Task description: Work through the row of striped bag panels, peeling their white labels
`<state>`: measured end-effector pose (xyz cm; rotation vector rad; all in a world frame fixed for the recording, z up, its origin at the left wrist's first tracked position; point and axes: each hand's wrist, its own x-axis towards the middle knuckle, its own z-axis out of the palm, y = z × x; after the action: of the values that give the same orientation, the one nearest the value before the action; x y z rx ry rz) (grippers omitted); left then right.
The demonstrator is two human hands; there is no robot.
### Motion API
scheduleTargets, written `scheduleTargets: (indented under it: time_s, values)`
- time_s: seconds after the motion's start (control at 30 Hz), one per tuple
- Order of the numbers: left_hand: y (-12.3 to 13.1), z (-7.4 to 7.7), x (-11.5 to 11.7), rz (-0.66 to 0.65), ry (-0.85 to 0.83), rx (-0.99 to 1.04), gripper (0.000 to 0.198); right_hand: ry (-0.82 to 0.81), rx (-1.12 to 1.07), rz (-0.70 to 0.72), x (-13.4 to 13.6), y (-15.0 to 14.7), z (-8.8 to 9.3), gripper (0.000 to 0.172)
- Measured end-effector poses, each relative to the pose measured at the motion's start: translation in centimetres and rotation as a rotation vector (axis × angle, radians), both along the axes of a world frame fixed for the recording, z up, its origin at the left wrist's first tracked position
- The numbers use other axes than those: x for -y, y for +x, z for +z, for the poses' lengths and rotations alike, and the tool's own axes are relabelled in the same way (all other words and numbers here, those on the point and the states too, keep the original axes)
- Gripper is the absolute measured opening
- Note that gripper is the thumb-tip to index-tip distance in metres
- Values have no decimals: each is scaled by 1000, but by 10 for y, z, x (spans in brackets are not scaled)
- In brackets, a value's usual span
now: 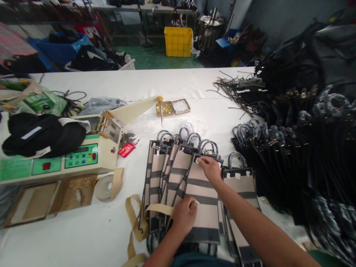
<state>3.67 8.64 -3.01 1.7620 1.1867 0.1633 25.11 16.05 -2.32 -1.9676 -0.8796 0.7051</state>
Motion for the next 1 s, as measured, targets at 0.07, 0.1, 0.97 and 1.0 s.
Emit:
scheduleTargets:
  time_s: [0.07, 0.1, 0.97, 1.0]
  values:
    - [-2, -4, -1, -3, 2, -22, 14, -26, 136, 19, -4, -2, -5, 31]
    - [-3, -5, 0, -5, 1, -29, 13, -44, 201, 27, -6, -3, -7, 30]
    - [-8, 32, 12, 58, -47, 231, 37, 140, 704, 372, -2, -23, 60, 17]
    - [-7, 35, 13, 53, -21, 240, 37, 171, 709, 411, -6, -25, 65, 19]
